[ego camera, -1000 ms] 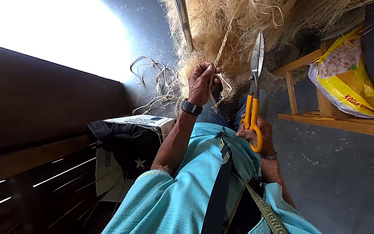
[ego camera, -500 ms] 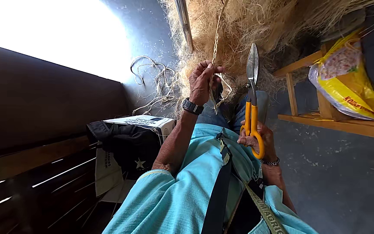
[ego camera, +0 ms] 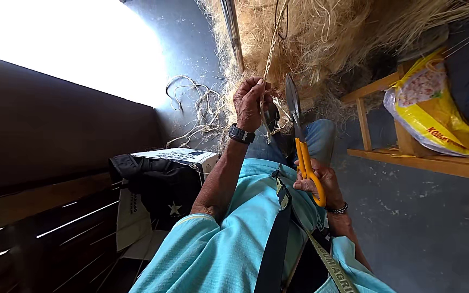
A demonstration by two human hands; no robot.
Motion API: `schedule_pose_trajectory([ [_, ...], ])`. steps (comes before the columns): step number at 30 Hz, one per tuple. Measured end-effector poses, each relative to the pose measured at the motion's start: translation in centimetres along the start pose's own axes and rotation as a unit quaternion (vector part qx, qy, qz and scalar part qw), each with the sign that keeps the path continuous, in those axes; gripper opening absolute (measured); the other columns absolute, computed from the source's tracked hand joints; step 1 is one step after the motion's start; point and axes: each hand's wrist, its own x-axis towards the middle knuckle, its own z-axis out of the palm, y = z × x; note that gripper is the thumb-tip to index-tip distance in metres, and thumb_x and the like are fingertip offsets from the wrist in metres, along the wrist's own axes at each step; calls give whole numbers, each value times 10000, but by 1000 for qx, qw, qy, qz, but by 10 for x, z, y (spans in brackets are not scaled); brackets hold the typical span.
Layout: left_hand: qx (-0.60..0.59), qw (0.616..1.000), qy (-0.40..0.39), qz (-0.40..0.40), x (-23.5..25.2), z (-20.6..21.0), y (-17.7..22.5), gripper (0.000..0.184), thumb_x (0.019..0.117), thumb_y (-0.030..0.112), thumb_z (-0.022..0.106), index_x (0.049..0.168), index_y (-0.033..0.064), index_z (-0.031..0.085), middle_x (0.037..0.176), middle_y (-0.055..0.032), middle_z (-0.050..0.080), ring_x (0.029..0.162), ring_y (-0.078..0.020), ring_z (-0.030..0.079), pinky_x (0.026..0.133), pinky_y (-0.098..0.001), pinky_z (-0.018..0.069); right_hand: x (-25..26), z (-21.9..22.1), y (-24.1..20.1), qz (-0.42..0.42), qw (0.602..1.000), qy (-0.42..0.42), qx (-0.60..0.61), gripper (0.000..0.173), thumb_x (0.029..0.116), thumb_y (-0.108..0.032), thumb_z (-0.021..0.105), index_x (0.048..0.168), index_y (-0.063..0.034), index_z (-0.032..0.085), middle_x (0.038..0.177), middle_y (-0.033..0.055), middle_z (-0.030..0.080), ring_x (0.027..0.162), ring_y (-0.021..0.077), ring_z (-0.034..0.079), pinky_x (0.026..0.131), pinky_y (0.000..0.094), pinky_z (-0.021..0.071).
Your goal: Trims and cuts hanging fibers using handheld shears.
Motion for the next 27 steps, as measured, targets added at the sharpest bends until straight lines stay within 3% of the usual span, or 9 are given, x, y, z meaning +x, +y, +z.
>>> schedule_pose_trajectory([
  [9, -28, 999, -35, 10, 5, 10, 2, 75, 1072, 80, 458, 1105, 79, 525, 893, -126, 715, 534, -124, 615, 444, -213, 493, -2, 0, -2, -1, 1000, -17, 23, 613, 761, -271, 892, 1235, 14, 629, 774, -34, 668, 648, 87, 650, 620, 275, 606],
  [13, -44, 998, -41, 0, 6, 13, 1, 58, 1073, 76, 462, 1094, 82, 515, 918, -128, 700, 533, -126, 602, 445, -214, 490, -3, 2, -2, 11, 999, -17, 46, 602, 757, -224, 891, 1241, 16, 627, 765, -23, 670, 620, 93, 647, 558, 263, 589],
  [17, -70, 993, -94, -29, 9, 9, 0, 147, 1089, 143, 376, 1109, 104, 517, 970, -133, 734, 645, -131, 677, 493, -203, 506, -5, 2, -4, 25, 997, -19, 69, 606, 769, -209, 885, 1262, 17, 613, 774, -22, 677, 606, 91, 649, 530, 247, 580],
  [20, -90, 989, -102, -56, 8, 11, 5, 292, 1079, 114, 311, 1250, 74, 543, 1059, -152, 744, 733, -131, 694, 531, -207, 494, -6, 0, -3, 26, 996, -35, 82, 628, 776, -235, 885, 1277, 18, 602, 777, -26, 677, 613, 83, 646, 540, 238, 575],
  [24, -119, 985, -101, -78, 7, 12, 7, 327, 1066, 62, 316, 1297, 73, 547, 1124, -135, 724, 793, -127, 685, 599, -223, 519, -4, -4, 1, 5, 995, -75, 66, 737, 807, -432, 857, 1317, 22, 577, 798, -30, 666, 656, 68, 628, 610, 236, 565],
  [27, -143, 979, -123, -81, 8, 7, 4, 360, 1024, 31, 326, 1291, 72, 566, 1154, -109, 696, 821, -127, 675, 642, -239, 547, -1, -6, -1, 22, 994, -107, 24, 987, 772, -750, 715, 1356, 24, 530, 826, -41, 665, 674, 73, 631, 610, 260, 570],
])
